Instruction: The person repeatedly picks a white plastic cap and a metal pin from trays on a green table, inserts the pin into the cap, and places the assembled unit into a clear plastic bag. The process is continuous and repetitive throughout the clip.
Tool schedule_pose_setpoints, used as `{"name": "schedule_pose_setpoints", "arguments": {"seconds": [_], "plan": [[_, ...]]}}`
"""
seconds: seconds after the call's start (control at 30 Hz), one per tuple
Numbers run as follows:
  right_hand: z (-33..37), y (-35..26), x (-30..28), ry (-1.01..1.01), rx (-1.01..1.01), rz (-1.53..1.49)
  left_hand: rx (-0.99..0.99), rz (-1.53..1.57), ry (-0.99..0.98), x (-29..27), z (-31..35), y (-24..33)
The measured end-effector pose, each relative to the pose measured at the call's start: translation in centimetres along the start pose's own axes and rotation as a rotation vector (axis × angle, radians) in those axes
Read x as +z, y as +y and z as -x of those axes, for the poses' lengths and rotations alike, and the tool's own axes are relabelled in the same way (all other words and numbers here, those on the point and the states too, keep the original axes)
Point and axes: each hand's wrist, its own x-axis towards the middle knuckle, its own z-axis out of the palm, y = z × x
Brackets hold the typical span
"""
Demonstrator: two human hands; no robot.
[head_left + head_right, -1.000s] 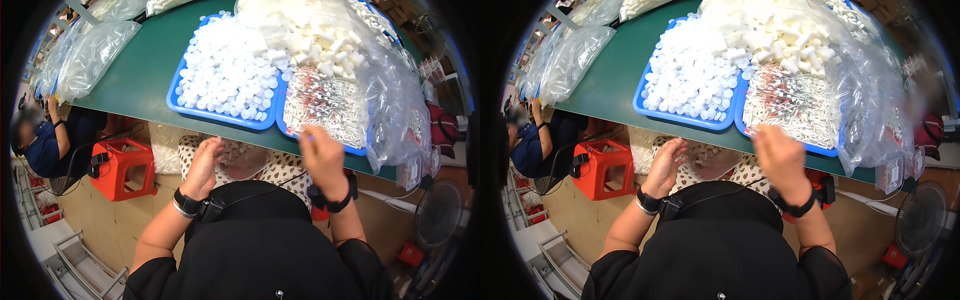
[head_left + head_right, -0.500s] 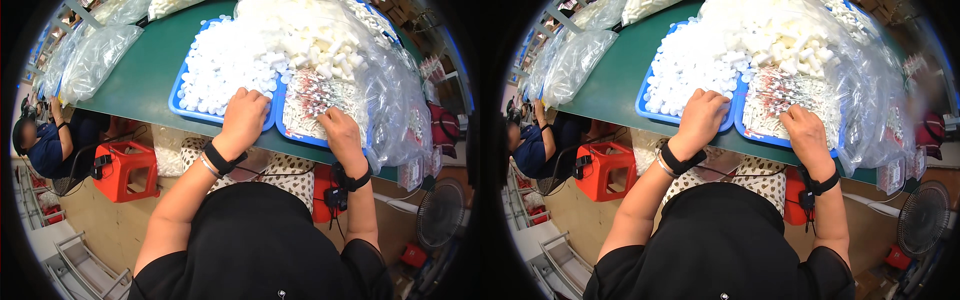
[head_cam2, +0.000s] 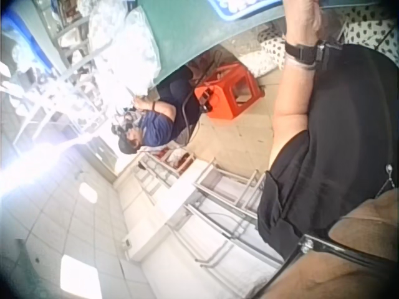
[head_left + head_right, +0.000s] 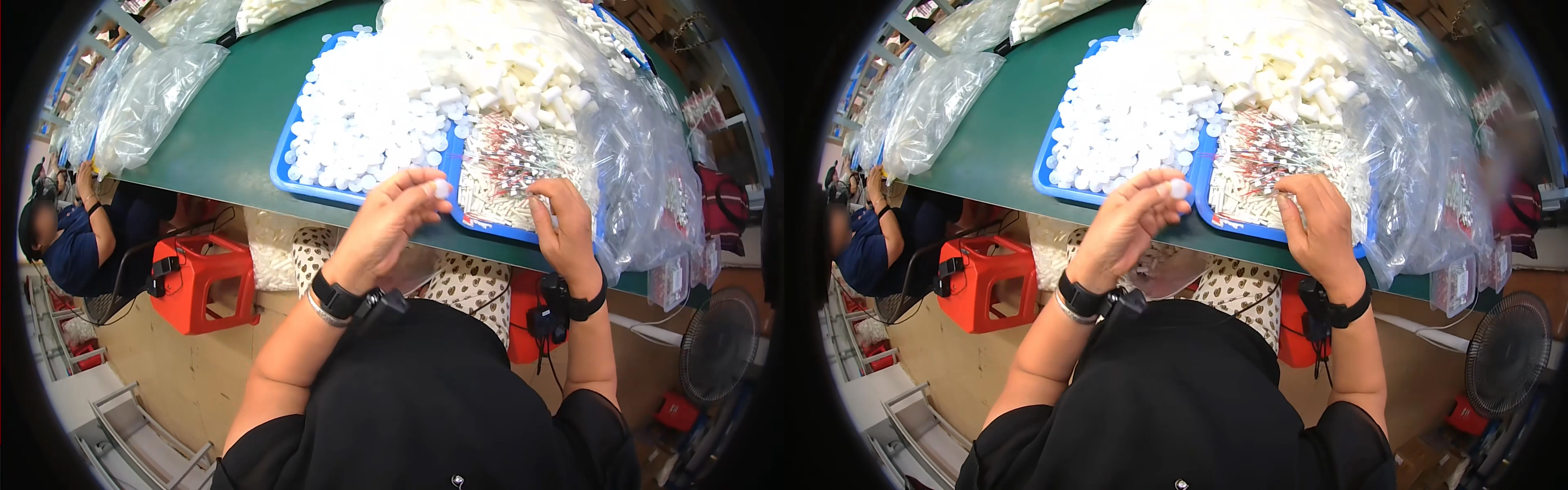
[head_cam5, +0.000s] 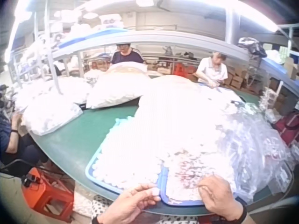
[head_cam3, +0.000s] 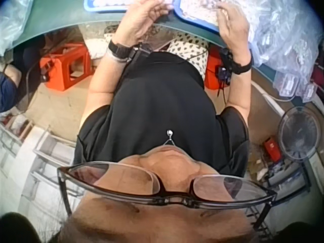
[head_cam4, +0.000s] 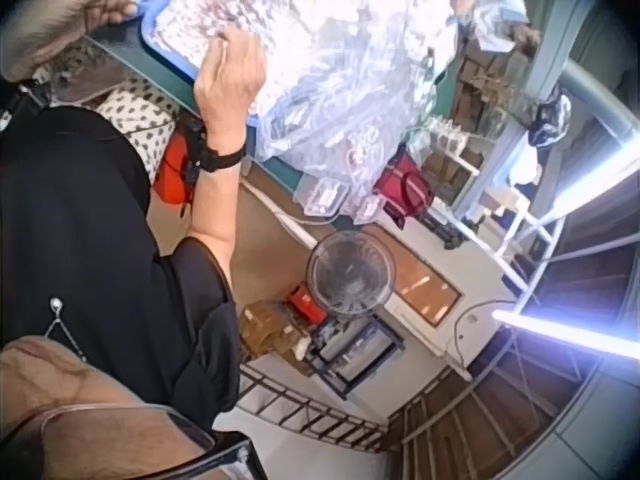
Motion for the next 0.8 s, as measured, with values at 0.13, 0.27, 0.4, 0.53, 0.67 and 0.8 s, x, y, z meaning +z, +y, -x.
{"name": "schedule_pose_setpoints", "arguments": {"seconds": [0.13, 0.27, 0.4, 0.53, 0.67, 0.8], "plan": [[-0.2, -2.7, 0.6, -0.023, -0.082, 0.005, -0.174, 0.386, -0.114, 0.7, 1.7, -2.2], [0.4, -4.6, 1.2, -0.135, -0.081, -0.024, -0.198, 0.476, -0.13, 0.7, 2.1, -3.4], [0.4, -4.8, 1.1, -0.16, -0.153, 0.025, -0.19, 0.475, -0.109, 0.9, 2.3, -3.2], [0.5, -4.9, 1.1, -0.165, -0.161, 0.048, -0.166, 0.46, -0.106, 0.8, 2.3, -3.4], [0.6, -4.8, 1.2, -0.153, -0.115, 0.052, -0.152, 0.404, -0.089, 0.9, 2.4, -3.3], [0.5, -4.8, 1.1, -0.143, -0.058, 0.031, -0.137, 0.345, -0.079, 0.8, 2.4, -3.4]]}}
